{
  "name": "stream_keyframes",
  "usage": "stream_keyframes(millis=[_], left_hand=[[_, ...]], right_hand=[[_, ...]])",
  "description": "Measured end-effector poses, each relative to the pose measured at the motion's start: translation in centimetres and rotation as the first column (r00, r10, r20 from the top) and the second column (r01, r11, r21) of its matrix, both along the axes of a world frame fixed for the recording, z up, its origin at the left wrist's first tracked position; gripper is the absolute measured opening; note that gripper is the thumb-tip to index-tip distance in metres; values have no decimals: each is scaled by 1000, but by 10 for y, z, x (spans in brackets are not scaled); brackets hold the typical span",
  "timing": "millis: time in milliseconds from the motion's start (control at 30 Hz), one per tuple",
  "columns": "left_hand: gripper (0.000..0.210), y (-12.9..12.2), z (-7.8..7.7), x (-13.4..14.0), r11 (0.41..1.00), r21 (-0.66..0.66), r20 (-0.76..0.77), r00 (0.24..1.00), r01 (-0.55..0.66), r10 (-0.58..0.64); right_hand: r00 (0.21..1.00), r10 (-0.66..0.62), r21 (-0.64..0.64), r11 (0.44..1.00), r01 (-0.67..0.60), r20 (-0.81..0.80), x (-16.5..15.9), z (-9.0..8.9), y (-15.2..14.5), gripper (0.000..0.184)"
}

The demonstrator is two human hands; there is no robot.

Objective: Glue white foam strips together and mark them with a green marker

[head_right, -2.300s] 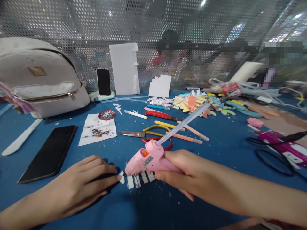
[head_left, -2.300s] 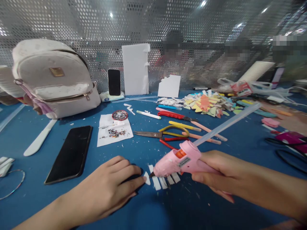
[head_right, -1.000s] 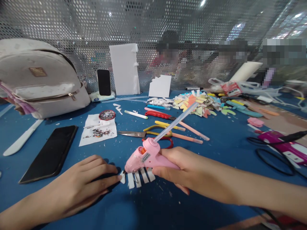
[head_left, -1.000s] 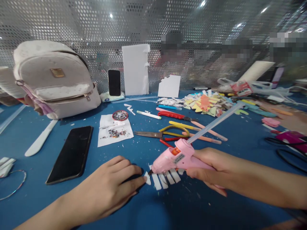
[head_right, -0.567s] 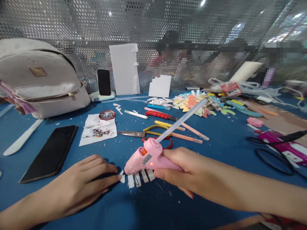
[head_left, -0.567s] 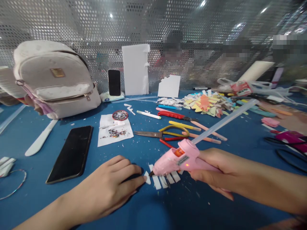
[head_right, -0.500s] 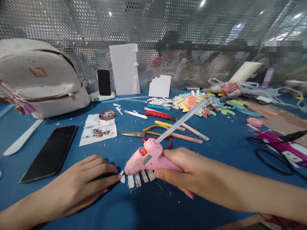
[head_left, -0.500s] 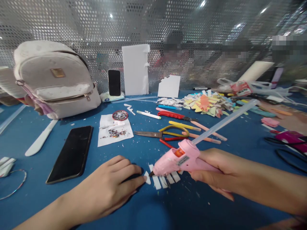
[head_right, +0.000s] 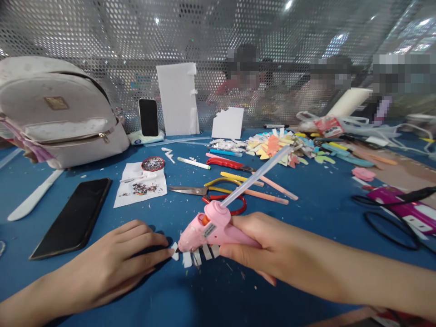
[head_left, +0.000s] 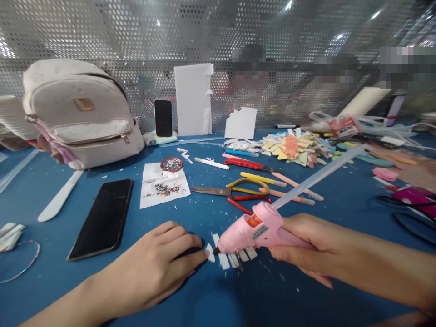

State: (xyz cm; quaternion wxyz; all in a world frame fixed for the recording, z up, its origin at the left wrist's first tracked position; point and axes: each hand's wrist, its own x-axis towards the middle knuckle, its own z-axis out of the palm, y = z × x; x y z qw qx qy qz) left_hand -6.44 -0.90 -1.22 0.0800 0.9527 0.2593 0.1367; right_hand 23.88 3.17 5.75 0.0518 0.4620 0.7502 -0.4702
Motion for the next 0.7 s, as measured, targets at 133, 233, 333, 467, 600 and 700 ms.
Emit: stream_keyframes(millis=[133,233,333,467,600,700], left_hand=[[34,-1,0,0,1000,-2,0,1000,-2,2],[33,-1,0,0,1000,11,7,1000,2,-2],[33,0,0,0,1000,6,9,1000,-2,2],[35,-1,-1,0,1000,-8,0,1000,-2,2],[35,0,0,-1,1000,-5,1,1000,-7,7],[35,0,0,-1,1000,-10,1,1000,-3,3]], right_hand=[[1000,-24,37,999,24,-10,-1,0,-2,52],[1000,-18,42,999,17,9,1,-2,-2,52],[999,-7,36,999,5,49,3,-5,0,56],[998,-6,5,1000,6,68,6,-10,4,57],[1000,-4,-8,1000,4,24,10,-16,7,57],[1000,-7,3,1000,7,10,9,-14,7,54]])
